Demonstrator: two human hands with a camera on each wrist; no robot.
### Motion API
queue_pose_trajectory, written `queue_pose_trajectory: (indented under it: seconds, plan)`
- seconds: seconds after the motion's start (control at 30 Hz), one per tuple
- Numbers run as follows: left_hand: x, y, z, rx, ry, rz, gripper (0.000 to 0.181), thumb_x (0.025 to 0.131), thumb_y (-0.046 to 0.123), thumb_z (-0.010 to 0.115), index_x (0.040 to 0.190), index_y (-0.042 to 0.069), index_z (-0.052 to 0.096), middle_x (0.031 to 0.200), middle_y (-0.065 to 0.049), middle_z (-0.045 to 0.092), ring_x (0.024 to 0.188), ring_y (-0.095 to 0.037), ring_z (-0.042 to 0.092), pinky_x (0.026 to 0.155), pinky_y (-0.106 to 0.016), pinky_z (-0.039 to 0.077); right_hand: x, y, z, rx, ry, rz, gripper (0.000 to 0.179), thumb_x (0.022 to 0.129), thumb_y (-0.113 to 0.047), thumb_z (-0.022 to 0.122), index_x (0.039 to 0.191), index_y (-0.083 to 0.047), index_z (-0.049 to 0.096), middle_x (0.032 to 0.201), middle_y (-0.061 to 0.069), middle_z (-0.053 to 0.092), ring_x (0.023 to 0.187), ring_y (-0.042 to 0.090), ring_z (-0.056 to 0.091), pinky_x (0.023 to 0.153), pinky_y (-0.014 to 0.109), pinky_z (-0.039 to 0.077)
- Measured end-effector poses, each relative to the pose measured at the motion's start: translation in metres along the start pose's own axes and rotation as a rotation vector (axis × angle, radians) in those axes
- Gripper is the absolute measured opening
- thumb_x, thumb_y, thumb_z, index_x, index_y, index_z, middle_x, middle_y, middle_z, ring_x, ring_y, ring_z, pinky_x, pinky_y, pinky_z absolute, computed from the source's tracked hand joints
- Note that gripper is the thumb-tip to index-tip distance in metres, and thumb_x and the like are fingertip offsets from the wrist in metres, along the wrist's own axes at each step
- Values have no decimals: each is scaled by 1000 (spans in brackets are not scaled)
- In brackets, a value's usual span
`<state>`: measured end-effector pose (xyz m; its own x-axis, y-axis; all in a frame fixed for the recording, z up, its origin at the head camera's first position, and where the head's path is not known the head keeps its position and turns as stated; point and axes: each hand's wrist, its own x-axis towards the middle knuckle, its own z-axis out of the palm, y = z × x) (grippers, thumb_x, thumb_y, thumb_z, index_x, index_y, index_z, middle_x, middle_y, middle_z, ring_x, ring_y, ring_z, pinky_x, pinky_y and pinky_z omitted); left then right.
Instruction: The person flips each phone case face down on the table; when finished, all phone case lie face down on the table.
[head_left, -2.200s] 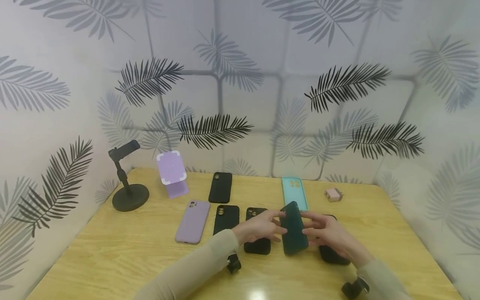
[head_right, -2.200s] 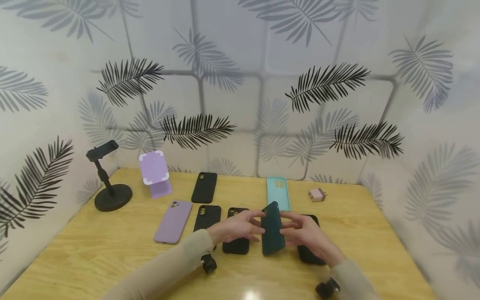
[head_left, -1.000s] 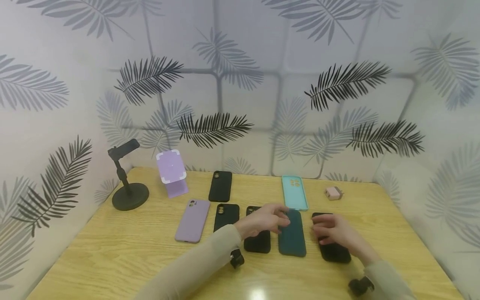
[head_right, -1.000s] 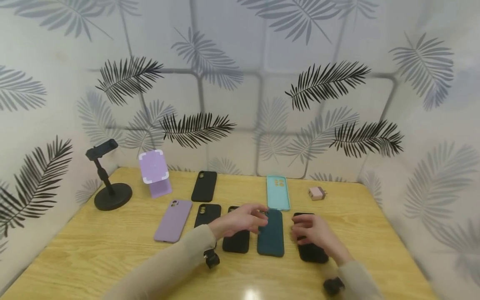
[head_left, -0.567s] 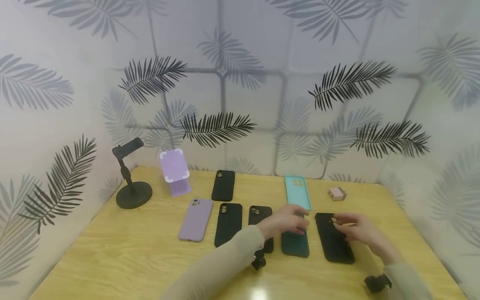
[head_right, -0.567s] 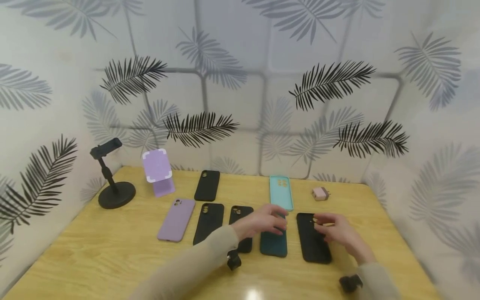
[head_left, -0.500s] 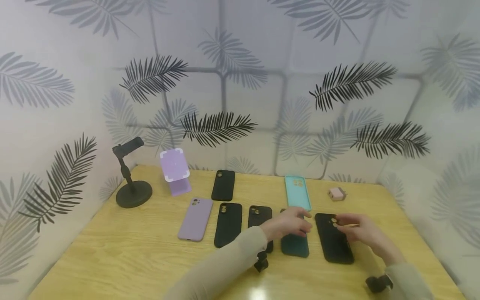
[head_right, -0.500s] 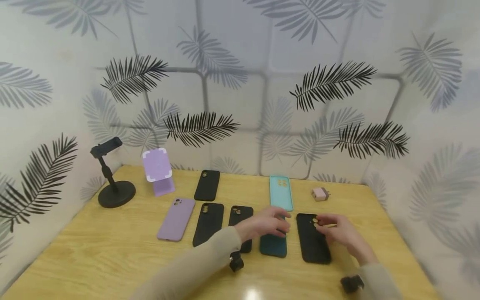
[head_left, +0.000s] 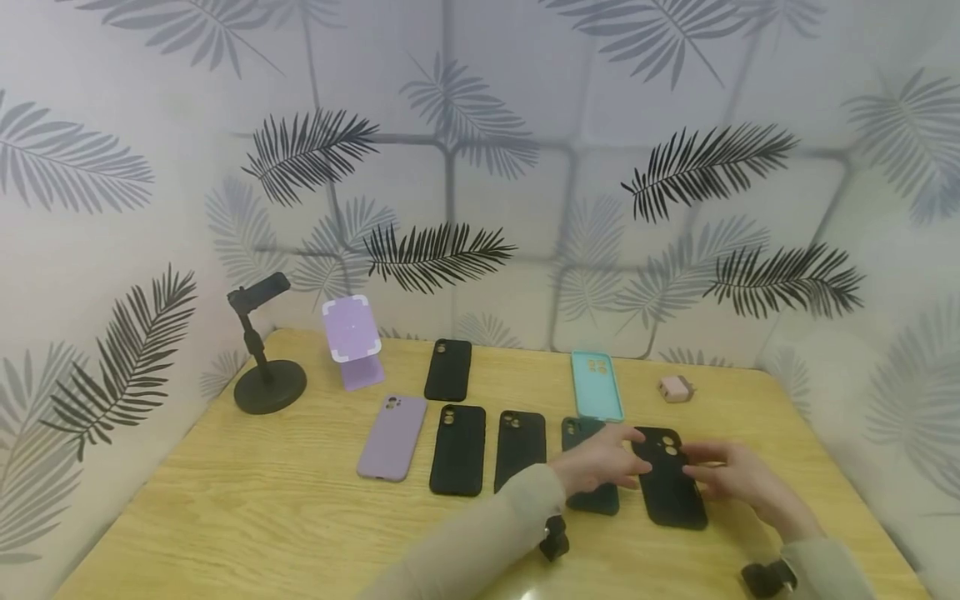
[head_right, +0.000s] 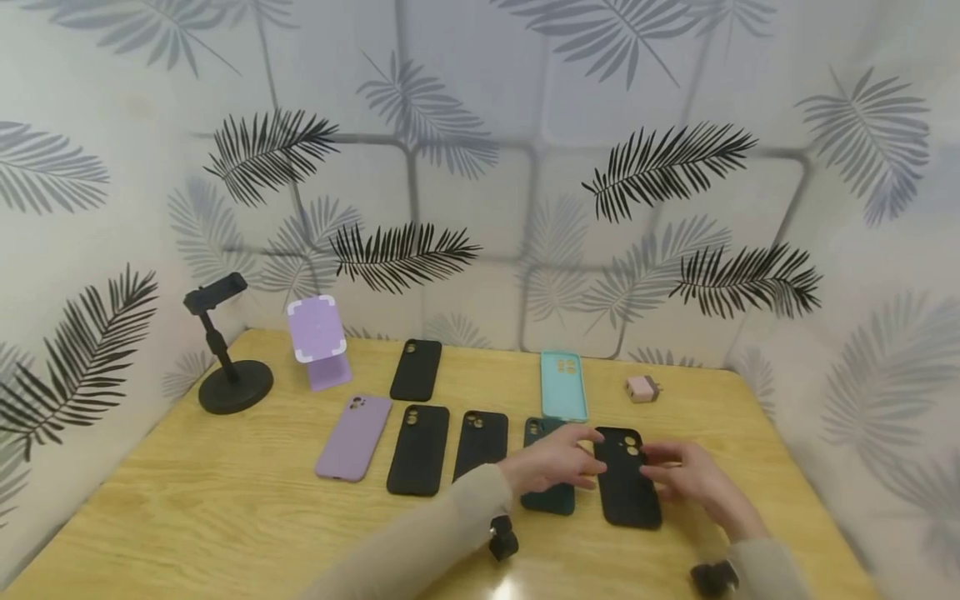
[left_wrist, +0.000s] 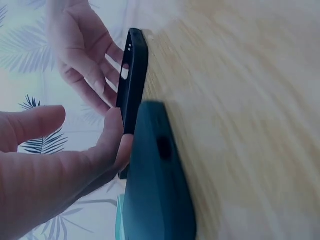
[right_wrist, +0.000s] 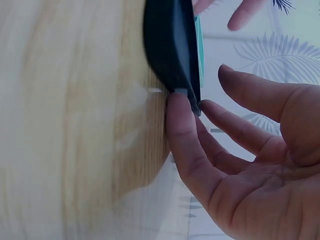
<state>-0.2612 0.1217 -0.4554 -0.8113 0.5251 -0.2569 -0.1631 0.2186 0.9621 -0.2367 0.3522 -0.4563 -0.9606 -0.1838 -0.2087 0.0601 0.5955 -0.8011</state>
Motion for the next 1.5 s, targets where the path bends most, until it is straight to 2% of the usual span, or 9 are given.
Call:
queue_pose_trajectory:
  seconds: [0.17, 0.27, 0.5, 0.67, 0.8, 1.0, 1.13, 1.33, 1.5]
  plan:
    - [0, 4, 13, -93, 95, -6, 48, 89, -3, 65, 134, 3, 51, 114, -18, 61, 91, -34, 68, 82, -43, 59, -3, -4, 1, 3, -3, 22, 56, 97, -18, 62, 137, 16, 44, 136, 38, 47, 103, 30, 67, 77, 36, 61]
    - [0, 7, 19, -147, 166, 19, 45, 88, -4, 66, 130, 3, 53, 117, -19, 62, 79, -30, 67, 78, -43, 59, -6, -6, 2, 14, -8, 3, 55, 99, -20, 59, 136, 17, 43, 136, 39, 47, 105, 33, 67, 78, 37, 60]
    - [2, 4, 29, -225, 231, 60, 49, 87, -8, 66, 132, 3, 51, 117, -20, 63, 81, -25, 66, 78, -44, 58, -7, -7, 10, 221, -175, -51, 58, 107, -28, 43, 136, 21, 39, 134, 35, 52, 121, 38, 59, 89, 44, 57]
    - [2, 0, 30, -217, 198, 59, 50, 88, -5, 67, 134, 5, 51, 114, -20, 64, 91, -28, 68, 84, -46, 57, -4, -6, 15, 282, -201, -22, 65, 107, -39, 36, 141, 16, 37, 144, 33, 43, 129, 39, 51, 94, 49, 54]
    - [0, 1, 29, -149, 134, 38, 53, 88, -1, 69, 137, 7, 51, 119, -20, 62, 97, -29, 68, 87, -46, 57, 0, -4, 15, 331, -235, -27, 66, 108, -40, 33, 146, 13, 31, 150, 33, 35, 132, 37, 49, 97, 49, 52]
    - [-4, 5, 24, -28, 48, 17, 57, 88, -1, 69, 141, 7, 49, 128, -19, 59, 113, -29, 62, 91, -43, 56, 8, -2, 7, 498, -298, -21, 64, 108, -35, 36, 148, 14, 24, 133, 7, 60, 113, 12, 61, 97, 40, 53]
    - [-5, 7, 22, -26, 33, -9, 54, 87, -1, 69, 138, 7, 53, 128, -19, 58, 112, -31, 63, 88, -43, 57, 10, -1, 4, 496, -235, -18, 66, 107, -30, 39, 150, 14, 15, 130, -1, 60, 111, 12, 63, 94, 38, 54]
    - [-4, 7, 17, -13, 59, -33, 50, 87, 3, 70, 135, 9, 56, 129, -18, 57, 93, -27, 63, 86, -46, 56, 8, -2, 1, 349, -51, 57, 66, 103, -27, 51, 148, 13, 25, 125, 15, 65, 100, 15, 68, 84, 36, 59]
    - [-2, 7, 18, -28, 96, -31, 51, 88, -2, 68, 136, 6, 54, 134, -23, 54, 103, -34, 65, 87, -47, 57, 6, 0, -1, 280, 1, 88, 61, 102, -21, 53, 145, 15, 30, 113, 12, 71, 91, 12, 69, 74, 32, 60]
